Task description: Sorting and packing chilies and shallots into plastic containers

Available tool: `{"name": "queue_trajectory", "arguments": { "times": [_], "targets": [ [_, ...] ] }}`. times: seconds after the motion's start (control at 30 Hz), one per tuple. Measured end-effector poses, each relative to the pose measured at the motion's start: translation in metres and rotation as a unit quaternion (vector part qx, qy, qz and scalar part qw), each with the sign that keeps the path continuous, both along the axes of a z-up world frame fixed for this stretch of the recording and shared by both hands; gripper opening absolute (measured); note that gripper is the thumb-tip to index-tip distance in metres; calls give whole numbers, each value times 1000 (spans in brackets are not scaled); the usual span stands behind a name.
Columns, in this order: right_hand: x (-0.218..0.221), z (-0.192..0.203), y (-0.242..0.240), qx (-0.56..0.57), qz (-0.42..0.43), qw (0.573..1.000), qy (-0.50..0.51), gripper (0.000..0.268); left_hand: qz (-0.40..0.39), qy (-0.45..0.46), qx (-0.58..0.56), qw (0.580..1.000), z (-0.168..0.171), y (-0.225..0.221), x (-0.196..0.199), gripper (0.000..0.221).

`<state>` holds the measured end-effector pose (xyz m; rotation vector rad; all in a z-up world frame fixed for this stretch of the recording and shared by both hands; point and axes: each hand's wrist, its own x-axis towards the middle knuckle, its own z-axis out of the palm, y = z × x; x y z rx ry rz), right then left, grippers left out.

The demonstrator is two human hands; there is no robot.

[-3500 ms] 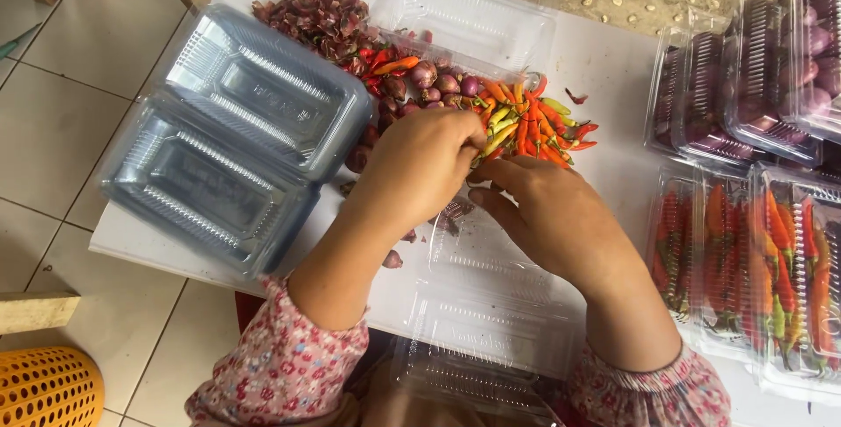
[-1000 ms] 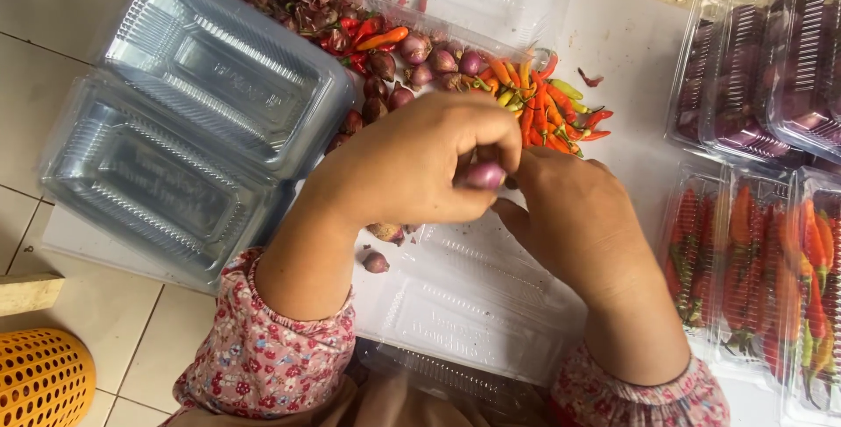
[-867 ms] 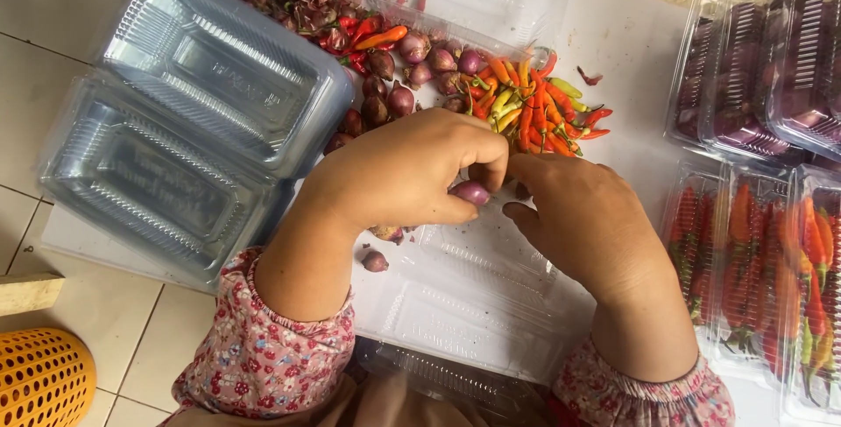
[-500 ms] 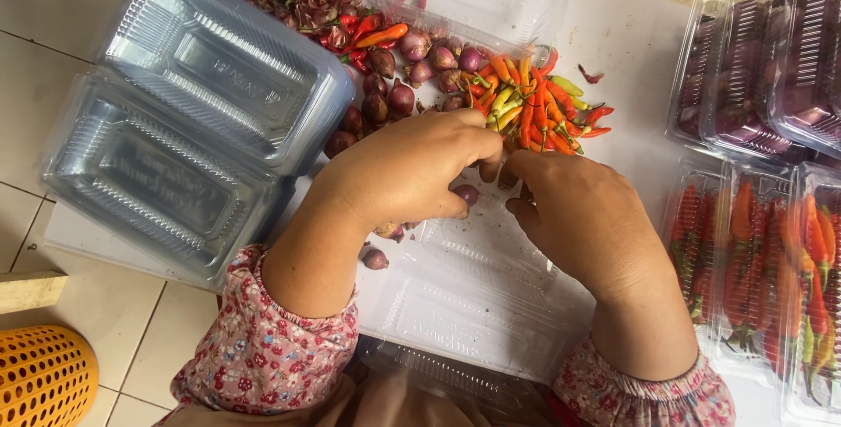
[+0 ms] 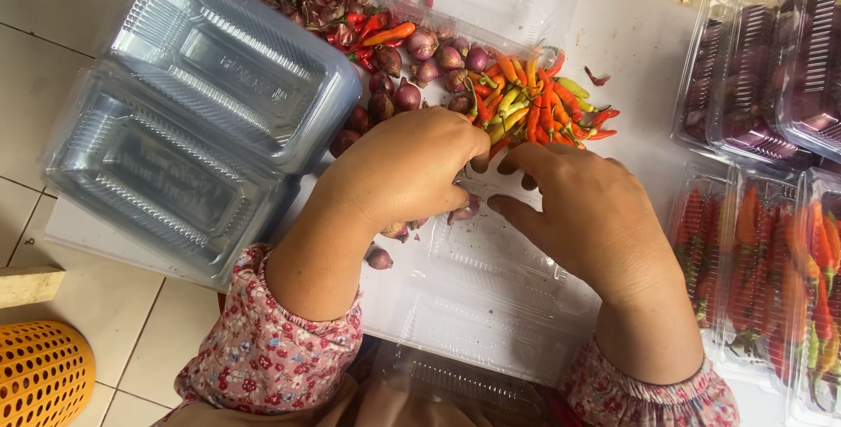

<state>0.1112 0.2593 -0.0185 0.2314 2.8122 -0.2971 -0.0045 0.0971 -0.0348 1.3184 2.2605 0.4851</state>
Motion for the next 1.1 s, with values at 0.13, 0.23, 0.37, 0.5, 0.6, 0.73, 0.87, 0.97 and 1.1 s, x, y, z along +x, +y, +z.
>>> {"name": "queue_trajectory", "arguments": {
  "times": [0.13,0.23,0.37,0.5,0.6,0.73,0.87,0.97,1.1],
  "targets": [
    [-2,11,-9,-52,-30,996,64,24,3,0,44,999,0,0,-2,20],
    [-2,6,-9,-57,-18,987,150,18,52,7,120,991,-4,1,-6,5],
    [-4,-8,-6,-84,4,945,315,11,149,113,272,944,-14,4,-13,11],
    [-10,-17,-4,-73,-11,916,393,23,208,174,247,930,-30,10,-21,22],
    [-14,-21,-4,-69,-17,919,387,28,207,214,199,934,-43,14,-25,28],
    [-18,-26,-1,-70,-20,923,378,31,220,222,174,934,-48,18,-29,33],
    [-18,-28,-1,-75,-10,921,382,30,234,239,154,930,-53,20,-29,45],
    [-18,-25,-2,-80,-18,912,403,23,239,268,136,923,-59,22,-30,48],
    [-18,-19,-6,-92,-29,896,433,26,243,286,146,915,-62,21,-30,45]
  ]
}}
